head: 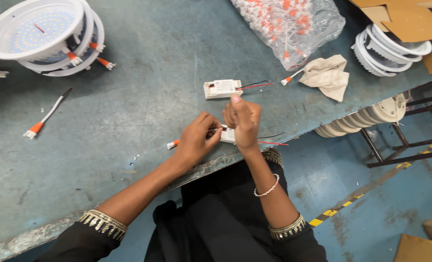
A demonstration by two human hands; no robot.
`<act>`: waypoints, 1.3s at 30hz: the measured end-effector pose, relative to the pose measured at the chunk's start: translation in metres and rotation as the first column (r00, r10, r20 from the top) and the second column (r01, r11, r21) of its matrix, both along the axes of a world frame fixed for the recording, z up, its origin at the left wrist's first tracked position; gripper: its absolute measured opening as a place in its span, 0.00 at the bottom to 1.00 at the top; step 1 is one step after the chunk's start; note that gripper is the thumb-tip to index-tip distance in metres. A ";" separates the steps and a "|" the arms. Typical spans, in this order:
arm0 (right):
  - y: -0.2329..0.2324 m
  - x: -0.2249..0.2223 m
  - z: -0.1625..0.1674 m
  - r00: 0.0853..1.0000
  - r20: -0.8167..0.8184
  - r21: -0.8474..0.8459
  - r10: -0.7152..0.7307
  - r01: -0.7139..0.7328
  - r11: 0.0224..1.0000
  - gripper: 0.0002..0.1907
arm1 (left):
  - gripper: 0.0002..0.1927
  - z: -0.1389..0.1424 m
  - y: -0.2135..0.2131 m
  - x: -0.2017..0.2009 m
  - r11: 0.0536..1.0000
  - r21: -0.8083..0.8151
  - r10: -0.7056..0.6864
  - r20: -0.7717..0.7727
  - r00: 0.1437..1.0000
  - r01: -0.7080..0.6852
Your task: The person connects wires into electronic components using a small screwdriver tool by hand, repeatedly inserting small wires into connectors and securing them on the workbench.
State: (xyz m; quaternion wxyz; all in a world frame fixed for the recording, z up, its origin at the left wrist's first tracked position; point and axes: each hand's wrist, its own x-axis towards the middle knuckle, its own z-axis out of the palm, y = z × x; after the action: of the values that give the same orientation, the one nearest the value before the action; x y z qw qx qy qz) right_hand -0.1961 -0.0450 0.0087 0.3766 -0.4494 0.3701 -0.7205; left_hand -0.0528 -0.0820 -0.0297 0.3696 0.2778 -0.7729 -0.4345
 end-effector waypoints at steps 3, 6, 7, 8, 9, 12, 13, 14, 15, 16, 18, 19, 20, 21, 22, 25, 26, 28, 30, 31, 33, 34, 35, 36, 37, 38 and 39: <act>-0.001 0.003 -0.003 1.000 -0.005 0.014 0.005 -0.005 1.000 0.28 | 0.07 0.001 0.001 0.000 1.000 -0.013 0.000 -0.014 1.000 0.000; -0.001 0.003 -0.003 1.000 0.011 0.030 0.019 -0.019 0.999 0.27 | 0.07 0.002 0.005 0.000 0.999 -0.034 0.001 -0.006 1.000 -0.002; -0.001 0.002 -0.002 0.999 0.010 0.019 0.033 -0.033 0.999 0.28 | 0.07 0.003 0.004 0.001 0.998 -0.059 -0.003 -0.018 1.000 0.002; -0.002 0.003 -0.002 0.999 0.012 0.007 0.049 -0.049 0.999 0.28 | 0.08 0.004 0.005 0.003 0.996 -0.085 -0.006 -0.027 1.000 0.004; -0.002 0.003 -0.001 0.999 0.016 0.010 0.045 -0.045 0.999 0.28 | 0.08 0.005 0.006 0.005 0.987 -0.163 -0.006 -0.007 1.000 0.005; -0.002 0.004 0.000 0.998 0.033 0.036 0.055 -0.057 0.998 0.28 | 0.08 0.006 0.012 0.006 0.951 -0.310 0.015 0.037 0.999 -0.003; -0.004 0.004 0.000 0.997 0.043 0.027 0.065 -0.066 0.997 0.28 | 0.08 0.006 0.011 0.006 0.943 -0.333 0.026 0.044 0.999 -0.010; -0.005 0.003 0.000 0.996 0.051 0.014 0.077 -0.078 0.997 0.28 | 0.08 0.006 0.009 0.005 0.933 -0.360 0.040 0.049 0.998 -0.020; -0.007 0.003 0.000 0.996 0.056 -0.005 0.069 -0.069 0.998 0.28 | 0.08 0.006 0.008 0.006 0.914 -0.405 0.052 0.056 0.997 -0.025; -0.008 0.002 -0.001 0.996 0.055 -0.020 0.063 -0.062 0.998 0.28 | 0.08 0.006 0.006 0.005 0.895 -0.445 0.067 0.056 0.996 -0.035; -0.009 0.000 -0.002 0.997 0.058 -0.012 0.055 -0.055 0.998 0.28 | 0.08 0.003 0.012 0.001 0.875 -0.480 0.092 0.032 0.995 -0.065; -0.009 -0.001 -0.003 0.996 0.068 0.004 0.053 -0.053 0.999 0.27 | 0.08 0.002 0.013 0.002 0.873 -0.481 0.102 0.016 0.995 -0.082; -0.009 0.001 -0.004 0.994 0.092 0.007 0.051 -0.051 0.999 0.26 | 0.09 0.001 0.014 0.008 0.864 -0.494 0.113 0.013 0.994 -0.092; -0.008 0.001 -0.005 0.997 0.063 0.000 0.045 -0.045 0.999 0.27 | 0.09 0.001 0.021 0.007 0.878 -0.453 0.171 -0.009 0.985 -0.157; -0.008 0.002 -0.006 0.999 0.036 -0.018 0.038 -0.037 0.999 0.28 | 0.09 0.001 0.028 0.001 0.881 -0.419 0.228 -0.029 0.973 -0.219; -0.008 0.008 -0.009 0.998 -0.004 -0.053 0.061 -0.061 0.997 0.28 | 0.08 0.004 0.042 -0.007 0.856 -0.368 0.368 -0.060 0.928 -0.363; -0.008 0.008 -0.010 0.997 -0.025 -0.051 0.068 -0.070 0.996 0.28 | 0.08 0.005 0.044 -0.011 0.847 -0.347 0.402 -0.076 0.913 -0.402; -0.010 0.009 -0.010 0.996 -0.043 -0.038 0.078 -0.080 0.996 0.28 | 0.08 0.005 0.043 -0.014 0.843 -0.337 0.415 -0.087 0.906 -0.419; -0.011 0.006 -0.010 0.997 -0.008 -0.020 0.080 -0.080 0.997 0.27 | 0.08 0.002 0.045 -0.014 0.850 -0.327 0.412 -0.079 0.908 -0.414; -0.011 0.004 -0.010 0.996 0.033 -0.016 0.077 -0.077 0.997 0.27 | 0.07 0.001 0.044 -0.015 0.855 -0.328 0.402 -0.072 0.913 -0.402; -0.012 0.000 -0.008 0.996 0.069 -0.028 0.059 -0.057 0.998 0.27 | 0.07 0.000 0.040 -0.015 0.852 -0.348 0.391 -0.076 0.917 -0.391; -0.011 -0.001 -0.007 0.997 0.070 -0.036 0.043 -0.041 0.999 0.27 | 0.08 0.001 0.040 -0.016 0.846 -0.362 0.390 -0.079 0.918 -0.391; -0.011 -0.002 -0.006 0.997 0.075 -0.045 0.026 -0.023 0.999 0.27 | 0.08 0.001 0.040 -0.015 0.841 -0.379 0.387 -0.079 0.919 -0.387; -0.012 -0.003 -0.005 0.997 0.066 -0.056 0.044 -0.040 0.998 0.28 | 0.08 0.003 0.039 -0.015 0.831 -0.395 0.395 -0.078 0.915 -0.392; -0.011 -0.003 -0.004 0.996 0.061 -0.062 0.059 -0.055 0.997 0.28 | 0.09 0.004 0.039 -0.015 0.824 -0.407 0.400 -0.073 0.914 -0.393; -0.011 -0.002 -0.004 0.996 0.051 -0.065 0.069 -0.066 0.996 0.29 | 0.09 0.005 0.040 -0.014 0.820 -0.417 0.401 -0.071 0.913 -0.393; -0.011 -0.001 -0.003 0.997 0.055 -0.058 0.061 -0.057 0.997 0.29 | 0.09 0.005 0.039 -0.014 0.818 -0.425 0.397 -0.067 0.915 -0.386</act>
State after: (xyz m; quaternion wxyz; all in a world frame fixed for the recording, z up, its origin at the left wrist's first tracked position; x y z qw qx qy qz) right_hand -0.1971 -0.0561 0.0054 0.3952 -0.4500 0.3255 -0.7317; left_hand -0.0665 -0.0426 -0.0245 0.4934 0.3475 -0.7802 -0.1645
